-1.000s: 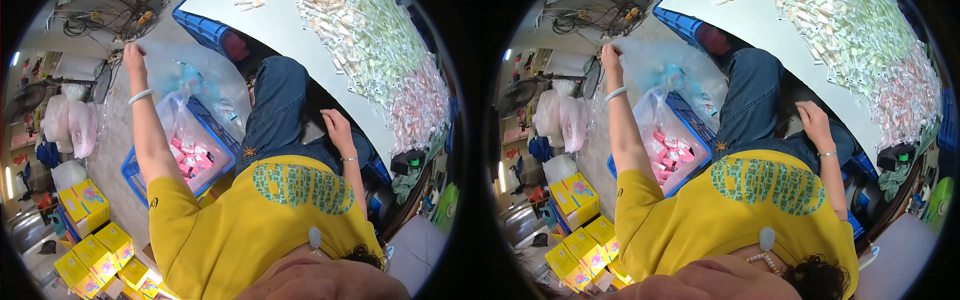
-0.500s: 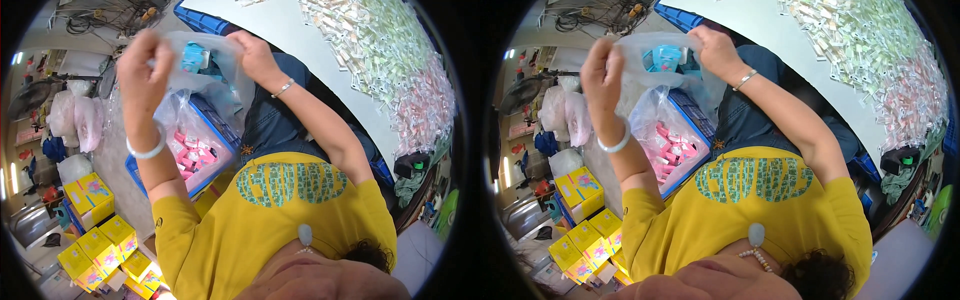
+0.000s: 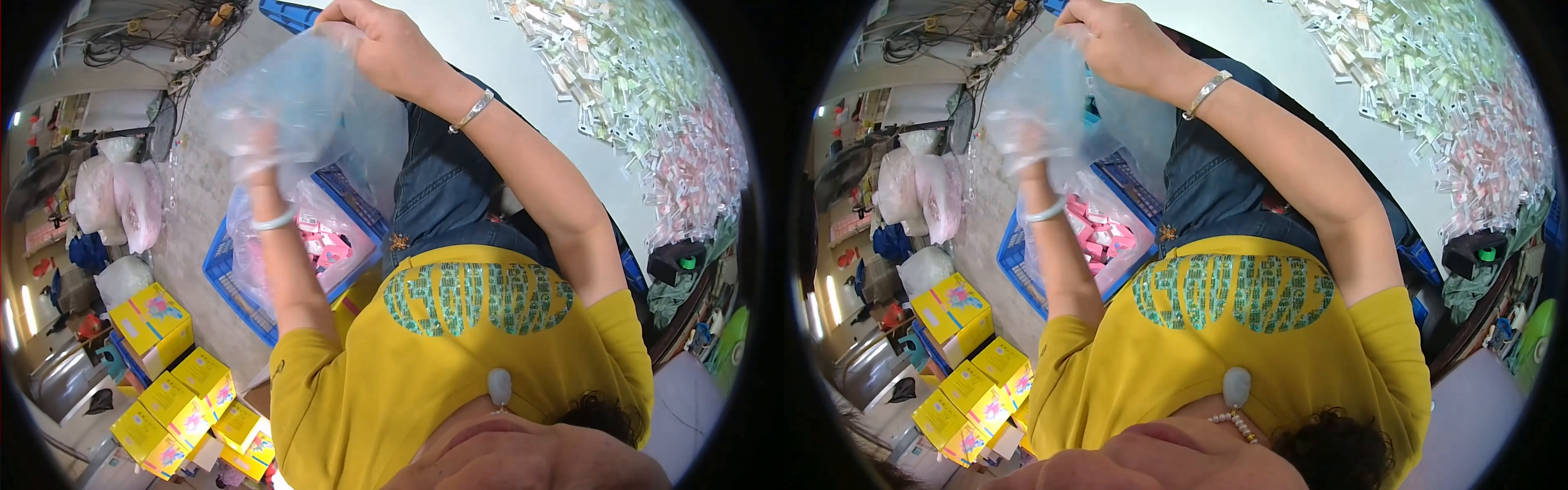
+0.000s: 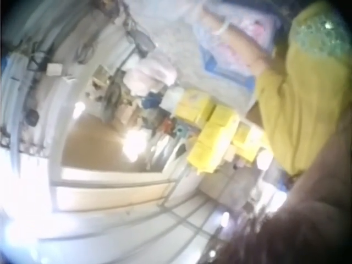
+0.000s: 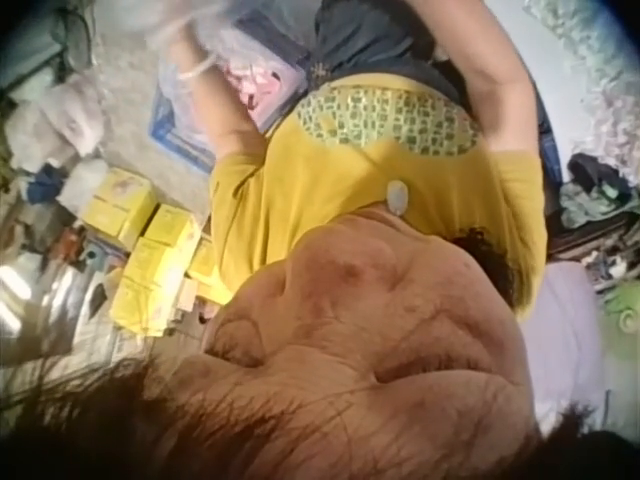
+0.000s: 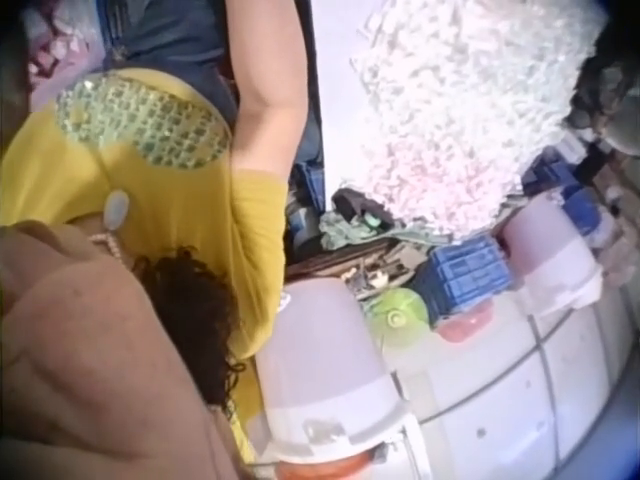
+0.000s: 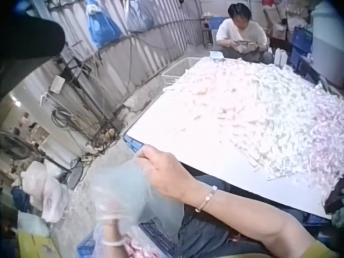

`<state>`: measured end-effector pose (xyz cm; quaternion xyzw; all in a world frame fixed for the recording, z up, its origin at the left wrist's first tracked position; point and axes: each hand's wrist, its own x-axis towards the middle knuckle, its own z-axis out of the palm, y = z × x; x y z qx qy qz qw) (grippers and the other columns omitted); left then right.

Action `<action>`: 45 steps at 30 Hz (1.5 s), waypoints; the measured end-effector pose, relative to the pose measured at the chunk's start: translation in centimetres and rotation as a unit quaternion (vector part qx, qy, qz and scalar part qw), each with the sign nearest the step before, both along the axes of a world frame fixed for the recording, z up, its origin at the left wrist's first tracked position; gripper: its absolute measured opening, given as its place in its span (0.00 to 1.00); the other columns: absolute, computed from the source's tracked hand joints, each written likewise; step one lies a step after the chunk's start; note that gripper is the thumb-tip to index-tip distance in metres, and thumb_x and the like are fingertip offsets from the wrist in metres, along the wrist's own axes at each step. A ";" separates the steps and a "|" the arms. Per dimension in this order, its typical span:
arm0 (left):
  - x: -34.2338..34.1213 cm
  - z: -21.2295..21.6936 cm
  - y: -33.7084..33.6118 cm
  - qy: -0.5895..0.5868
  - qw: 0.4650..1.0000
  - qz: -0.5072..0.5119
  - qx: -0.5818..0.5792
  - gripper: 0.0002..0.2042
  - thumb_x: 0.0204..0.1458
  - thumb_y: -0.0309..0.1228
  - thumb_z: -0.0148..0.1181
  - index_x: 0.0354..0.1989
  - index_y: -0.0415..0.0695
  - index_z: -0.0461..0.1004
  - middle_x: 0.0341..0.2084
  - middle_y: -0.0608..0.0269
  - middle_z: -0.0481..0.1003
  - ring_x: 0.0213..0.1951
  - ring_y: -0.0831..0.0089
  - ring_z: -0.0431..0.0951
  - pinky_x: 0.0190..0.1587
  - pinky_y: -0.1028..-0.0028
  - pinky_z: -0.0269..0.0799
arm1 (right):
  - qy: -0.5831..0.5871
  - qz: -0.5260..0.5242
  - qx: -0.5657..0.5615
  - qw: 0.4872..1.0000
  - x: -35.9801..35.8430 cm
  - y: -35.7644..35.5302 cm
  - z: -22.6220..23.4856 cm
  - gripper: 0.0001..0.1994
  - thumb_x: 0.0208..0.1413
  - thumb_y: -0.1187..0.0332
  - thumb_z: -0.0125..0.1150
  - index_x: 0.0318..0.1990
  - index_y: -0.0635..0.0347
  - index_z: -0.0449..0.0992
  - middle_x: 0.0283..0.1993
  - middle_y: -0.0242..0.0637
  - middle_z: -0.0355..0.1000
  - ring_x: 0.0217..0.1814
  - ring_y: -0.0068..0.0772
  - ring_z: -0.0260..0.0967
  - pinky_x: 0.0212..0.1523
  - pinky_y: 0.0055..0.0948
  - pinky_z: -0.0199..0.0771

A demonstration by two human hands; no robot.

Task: Packing small toy items into individual boxes and then into a larger shipping carton.

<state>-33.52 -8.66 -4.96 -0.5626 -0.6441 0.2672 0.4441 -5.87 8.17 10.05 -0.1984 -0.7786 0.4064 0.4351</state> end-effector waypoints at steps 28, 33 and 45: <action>2.4 2.8 15.5 -0.428 0.892 0.034 -0.138 0.19 0.53 0.34 0.55 0.55 0.48 0.70 0.49 0.55 0.72 0.51 0.58 0.71 0.54 0.63 0.65 | 0.032 0.229 -0.065 0.971 -0.8 7.1 2.4 0.10 0.58 0.67 0.51 0.43 0.62 0.71 0.31 0.59 0.72 0.36 0.59 0.72 0.38 0.42 0.71; 4.9 3.0 14.1 -0.437 0.891 0.021 -0.122 0.18 0.52 0.32 0.55 0.54 0.48 0.71 0.47 0.55 0.73 0.49 0.58 0.73 0.51 0.63 0.67 | -0.039 0.145 0.014 0.989 -2.2 5.6 0.7 0.07 0.58 0.69 0.54 0.41 0.59 0.73 0.36 0.41 0.75 0.37 0.38 0.74 0.40 0.31 0.72; 4.4 2.3 11.5 -0.459 0.886 -0.037 -0.051 0.16 0.51 0.30 0.55 0.50 0.48 0.74 0.41 0.55 0.76 0.43 0.60 0.76 0.45 0.63 0.71 | -0.076 0.108 -0.027 0.991 -1.8 4.5 -2.3 0.07 0.59 0.67 0.52 0.40 0.58 0.73 0.32 0.44 0.75 0.34 0.49 0.74 0.36 0.38 0.72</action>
